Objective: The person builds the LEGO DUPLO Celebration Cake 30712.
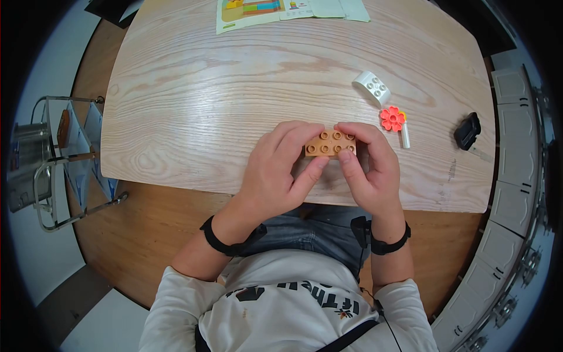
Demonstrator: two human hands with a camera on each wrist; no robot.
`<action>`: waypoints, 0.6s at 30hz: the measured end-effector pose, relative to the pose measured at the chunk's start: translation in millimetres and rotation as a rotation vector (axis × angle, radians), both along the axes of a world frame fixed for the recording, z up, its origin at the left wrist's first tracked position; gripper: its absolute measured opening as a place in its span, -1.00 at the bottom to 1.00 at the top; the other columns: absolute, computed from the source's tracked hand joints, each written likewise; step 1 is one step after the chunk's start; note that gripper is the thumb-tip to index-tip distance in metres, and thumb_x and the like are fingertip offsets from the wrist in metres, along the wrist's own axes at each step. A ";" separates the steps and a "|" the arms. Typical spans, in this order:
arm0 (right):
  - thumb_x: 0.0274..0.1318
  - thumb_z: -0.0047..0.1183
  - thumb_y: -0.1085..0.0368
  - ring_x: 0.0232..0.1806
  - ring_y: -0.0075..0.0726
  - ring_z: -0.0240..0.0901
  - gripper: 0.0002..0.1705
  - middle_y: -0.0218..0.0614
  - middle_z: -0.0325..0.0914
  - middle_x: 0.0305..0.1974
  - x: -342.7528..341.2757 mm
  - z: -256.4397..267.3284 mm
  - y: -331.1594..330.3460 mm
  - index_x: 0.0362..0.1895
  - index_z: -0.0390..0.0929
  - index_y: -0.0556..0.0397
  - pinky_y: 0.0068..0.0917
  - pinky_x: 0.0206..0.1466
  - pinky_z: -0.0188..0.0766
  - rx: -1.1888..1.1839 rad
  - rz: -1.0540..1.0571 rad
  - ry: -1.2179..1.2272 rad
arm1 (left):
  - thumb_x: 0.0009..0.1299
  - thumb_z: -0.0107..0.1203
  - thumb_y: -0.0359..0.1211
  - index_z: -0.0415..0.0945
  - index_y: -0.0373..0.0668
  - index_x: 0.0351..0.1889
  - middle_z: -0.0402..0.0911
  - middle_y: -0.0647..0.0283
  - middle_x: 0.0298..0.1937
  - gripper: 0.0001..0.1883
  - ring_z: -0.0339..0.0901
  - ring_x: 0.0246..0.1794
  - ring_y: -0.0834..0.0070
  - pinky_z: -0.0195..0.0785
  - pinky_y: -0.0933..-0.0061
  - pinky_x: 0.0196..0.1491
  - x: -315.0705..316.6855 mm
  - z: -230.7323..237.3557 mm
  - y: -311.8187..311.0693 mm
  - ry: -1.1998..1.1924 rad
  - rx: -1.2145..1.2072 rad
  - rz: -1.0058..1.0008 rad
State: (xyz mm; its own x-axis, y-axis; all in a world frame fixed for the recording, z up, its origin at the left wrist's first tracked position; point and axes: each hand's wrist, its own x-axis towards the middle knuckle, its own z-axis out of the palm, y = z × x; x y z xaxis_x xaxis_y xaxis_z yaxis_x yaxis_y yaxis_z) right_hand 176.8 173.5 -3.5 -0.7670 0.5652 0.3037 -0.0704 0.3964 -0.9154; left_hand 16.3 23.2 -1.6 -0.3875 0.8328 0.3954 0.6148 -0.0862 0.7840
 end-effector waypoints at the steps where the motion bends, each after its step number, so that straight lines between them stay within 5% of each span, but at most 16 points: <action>1: 0.43 0.33 0.38 0.03 -0.25 0.67 -0.57 -0.15 0.71 0.13 -1.9 0.6 1.5 0.32 0.67 0.13 -0.39 0.08 0.64 -0.008 -0.003 0.002 | 0.52 0.38 -0.44 0.55 -0.24 0.41 0.69 -0.01 0.21 -0.50 0.68 0.11 0.14 0.60 0.25 0.11 -0.8 -0.2 1.1 0.015 0.008 0.000; 18: 0.45 0.33 0.35 0.03 -0.23 0.68 -0.57 -0.15 0.69 0.13 2.1 -0.5 -2.5 0.33 0.66 0.11 -0.36 0.08 0.66 0.025 -0.019 -0.005 | 0.45 0.47 -0.46 0.54 -0.20 0.43 0.69 0.04 0.21 -0.41 0.69 0.13 0.18 0.59 0.25 0.12 1.3 -3.1 1.8 0.021 0.009 0.004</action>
